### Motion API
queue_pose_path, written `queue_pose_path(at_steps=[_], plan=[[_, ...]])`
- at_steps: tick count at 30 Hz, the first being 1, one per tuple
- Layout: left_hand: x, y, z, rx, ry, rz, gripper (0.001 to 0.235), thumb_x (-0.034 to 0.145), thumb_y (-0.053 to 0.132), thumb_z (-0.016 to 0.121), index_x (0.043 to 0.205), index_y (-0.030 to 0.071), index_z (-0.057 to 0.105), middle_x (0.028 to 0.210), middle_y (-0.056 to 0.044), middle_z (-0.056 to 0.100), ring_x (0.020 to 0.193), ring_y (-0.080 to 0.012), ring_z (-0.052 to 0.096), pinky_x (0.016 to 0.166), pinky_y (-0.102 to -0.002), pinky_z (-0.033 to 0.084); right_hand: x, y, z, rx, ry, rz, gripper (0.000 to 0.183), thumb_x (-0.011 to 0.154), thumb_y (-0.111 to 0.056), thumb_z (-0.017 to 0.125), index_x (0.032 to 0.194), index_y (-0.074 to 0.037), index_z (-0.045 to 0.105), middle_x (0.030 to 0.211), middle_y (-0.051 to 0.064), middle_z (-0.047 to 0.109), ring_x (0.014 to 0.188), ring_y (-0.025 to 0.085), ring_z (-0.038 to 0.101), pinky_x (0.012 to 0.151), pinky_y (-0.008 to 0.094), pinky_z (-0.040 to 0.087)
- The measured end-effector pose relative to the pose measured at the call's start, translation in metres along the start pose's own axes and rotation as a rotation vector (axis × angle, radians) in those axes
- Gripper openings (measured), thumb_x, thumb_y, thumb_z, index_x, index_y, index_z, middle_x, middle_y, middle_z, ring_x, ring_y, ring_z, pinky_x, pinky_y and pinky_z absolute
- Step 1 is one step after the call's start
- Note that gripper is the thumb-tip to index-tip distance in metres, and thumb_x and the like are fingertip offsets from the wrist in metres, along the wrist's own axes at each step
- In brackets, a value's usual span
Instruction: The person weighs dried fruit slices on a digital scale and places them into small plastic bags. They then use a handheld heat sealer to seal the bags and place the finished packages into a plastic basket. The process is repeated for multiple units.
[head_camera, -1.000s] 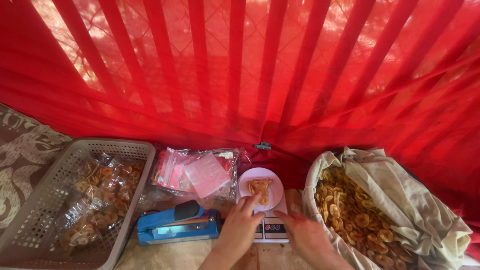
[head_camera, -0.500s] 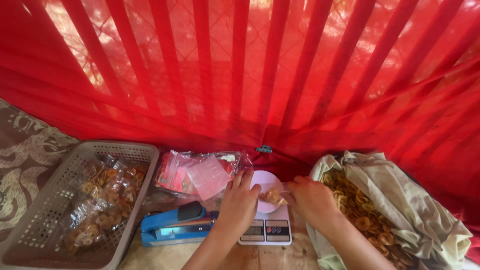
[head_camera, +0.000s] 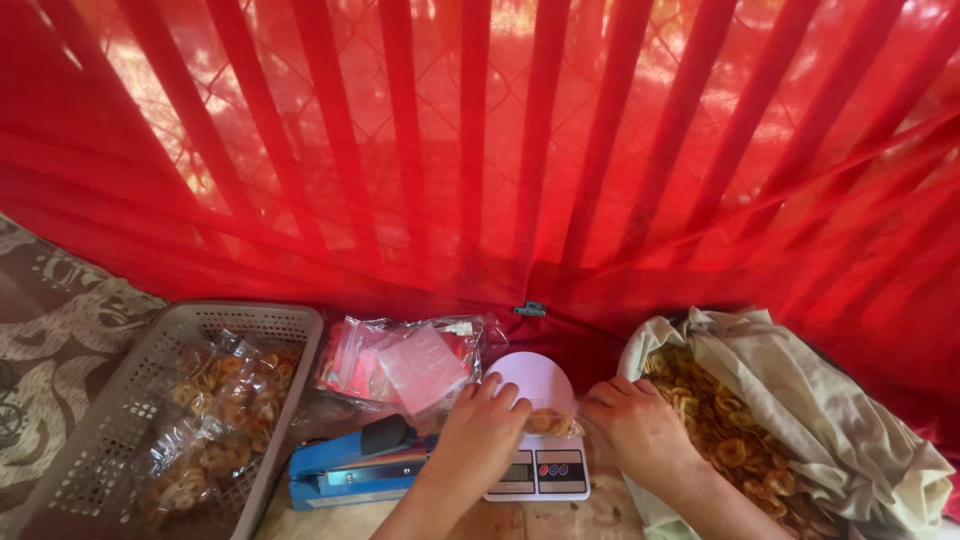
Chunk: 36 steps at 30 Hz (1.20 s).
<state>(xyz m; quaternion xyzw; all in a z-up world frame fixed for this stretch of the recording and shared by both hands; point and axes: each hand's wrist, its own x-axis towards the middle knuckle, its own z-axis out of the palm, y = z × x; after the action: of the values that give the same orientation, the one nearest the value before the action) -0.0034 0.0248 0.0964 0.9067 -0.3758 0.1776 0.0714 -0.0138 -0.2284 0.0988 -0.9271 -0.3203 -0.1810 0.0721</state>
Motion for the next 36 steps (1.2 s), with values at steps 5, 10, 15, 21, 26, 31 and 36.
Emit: queue_pose_path(at_steps=[5,10,15,21,26,31,36], plan=[[0.006,0.002,0.002,-0.421,0.0,-0.067,0.015,0.082,0.015,0.075,0.087,0.003,0.067,0.097,-0.01,0.066,0.102,-0.0318,0.064,0.085,-0.044,0.051,-0.002,-0.001,-0.013,0.284,-0.202,0.249,0.019,0.08,-0.028,0.074,0.093,-0.015,0.079,0.102,0.005,0.072,0.091,0.028,0.068,0.081,0.043,0.053],[0.015,0.001,-0.003,-1.06,-0.007,-0.235,0.016,0.089,0.009,0.075,0.099,0.001,0.065,0.088,-0.006,0.072,0.085,-0.0213,0.073,0.079,-0.034,0.058,-0.001,0.013,-0.023,0.739,-0.099,0.415,0.023,0.085,-0.022,0.073,0.103,-0.01,0.079,0.104,0.004,0.079,0.096,0.021,0.077,0.086,0.036,0.061],[0.032,0.017,-0.004,-1.24,0.286,-0.394,0.049,0.088,0.0,0.077,0.133,0.007,0.059,0.089,-0.002,0.062,0.087,-0.0093,0.066,0.084,-0.026,0.058,0.002,0.004,-0.008,1.489,0.496,0.446,0.048,0.089,-0.01,0.059,0.136,-0.011,0.051,0.121,0.011,0.072,0.117,0.021,0.069,0.098,0.036,0.053],[0.046,0.008,0.035,-1.403,0.492,-0.58,0.058,0.086,-0.001,0.076,0.14,0.005,0.057,0.088,-0.002,0.063,0.081,-0.0095,0.065,0.072,-0.024,0.055,0.015,0.002,0.093,1.945,0.424,0.724,0.025,0.098,-0.007,0.056,0.118,0.001,0.069,0.102,0.015,0.078,0.089,0.025,0.074,0.08,0.041,0.062],[0.033,-0.006,0.075,-1.643,0.63,-0.805,0.048,0.089,0.011,0.076,0.133,0.003,0.061,0.102,-0.004,0.067,0.091,-0.0114,0.066,0.077,-0.026,0.057,0.015,0.01,0.126,1.995,0.555,0.839,0.019,0.103,-0.015,0.059,0.106,0.0,0.071,0.095,0.009,0.075,0.08,0.019,0.071,0.07,0.041,0.059],[0.013,0.009,0.107,-1.858,0.513,-0.749,0.039,0.091,0.024,0.078,0.12,-0.001,0.075,0.109,-0.009,0.077,0.098,-0.0121,0.07,0.087,-0.025,0.057,0.028,0.002,0.11,2.011,0.558,0.948,0.022,0.102,-0.018,0.057,0.105,-0.001,0.071,0.092,0.01,0.076,0.076,0.021,0.072,0.066,0.038,0.057],[0.01,0.009,0.125,-1.987,0.647,-0.914,0.026,0.089,0.02,0.076,0.103,-0.002,0.078,0.095,-0.008,0.08,0.079,-0.0151,0.073,0.07,-0.033,0.059,0.028,-0.018,0.111,1.935,0.503,1.02,0.032,0.097,-0.024,0.053,0.109,-0.001,0.072,0.091,0.009,0.078,0.08,0.016,0.075,0.075,0.031,0.06]])
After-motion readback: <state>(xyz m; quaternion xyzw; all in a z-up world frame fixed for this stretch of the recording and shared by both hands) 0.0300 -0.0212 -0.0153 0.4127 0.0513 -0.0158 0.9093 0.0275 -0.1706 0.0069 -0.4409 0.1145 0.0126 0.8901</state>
